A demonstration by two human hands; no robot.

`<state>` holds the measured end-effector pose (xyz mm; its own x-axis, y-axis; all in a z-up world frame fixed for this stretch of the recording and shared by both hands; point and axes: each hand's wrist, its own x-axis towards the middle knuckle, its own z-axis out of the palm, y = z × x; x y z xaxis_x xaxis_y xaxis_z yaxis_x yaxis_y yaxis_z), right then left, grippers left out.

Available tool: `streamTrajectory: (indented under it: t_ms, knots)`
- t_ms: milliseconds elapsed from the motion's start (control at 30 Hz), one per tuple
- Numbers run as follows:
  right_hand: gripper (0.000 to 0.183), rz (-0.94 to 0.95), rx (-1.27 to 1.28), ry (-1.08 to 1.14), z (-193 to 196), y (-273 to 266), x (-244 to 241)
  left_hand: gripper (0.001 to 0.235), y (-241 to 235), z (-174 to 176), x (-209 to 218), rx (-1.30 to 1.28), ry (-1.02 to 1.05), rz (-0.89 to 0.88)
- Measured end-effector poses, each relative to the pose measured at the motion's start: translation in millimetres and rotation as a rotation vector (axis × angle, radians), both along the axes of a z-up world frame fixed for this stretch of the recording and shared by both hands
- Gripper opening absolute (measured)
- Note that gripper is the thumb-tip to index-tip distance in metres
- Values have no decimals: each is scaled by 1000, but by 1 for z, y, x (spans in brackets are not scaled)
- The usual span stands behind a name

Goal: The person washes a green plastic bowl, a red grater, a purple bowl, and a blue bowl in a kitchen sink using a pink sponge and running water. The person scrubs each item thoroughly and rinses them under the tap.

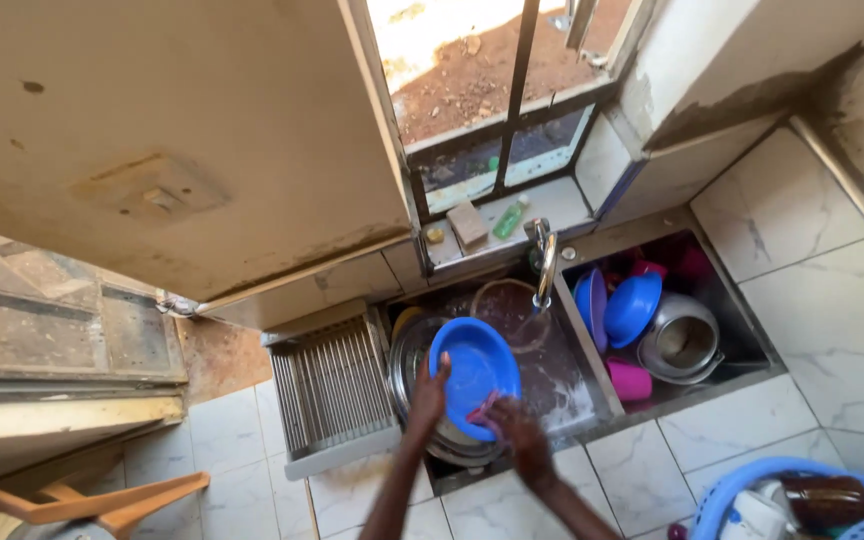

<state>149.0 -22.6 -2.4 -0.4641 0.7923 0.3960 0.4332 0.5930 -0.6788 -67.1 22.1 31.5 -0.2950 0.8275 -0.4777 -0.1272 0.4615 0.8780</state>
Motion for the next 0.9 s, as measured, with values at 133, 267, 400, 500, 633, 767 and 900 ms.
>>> streamTrajectory:
  t_ms: [133,267,400,500,633,767,900]
  knots:
    - [84,61,67,-149,0,11,1,76,8,54,6,-190,-68,-1]
    - [36,-221,25,-47,29,-11,-47,77,-12,92,62,-115,35,166]
    - [26,-140,137,81,38,-5,-24,72,-1,17,24,90,116,220]
    - [39,-35,175,66,-25,20,-3,77,4,110,10,-82,61,-26]
    - [41,-49,145,175,4,23,-34,104,23,119,25,-158,-6,103]
    - [27,-216,11,191,59,6,-52,93,0,146,80,-164,19,257]
    - [29,-38,261,43,88,-1,-37,79,-6,134,57,-228,-8,423]
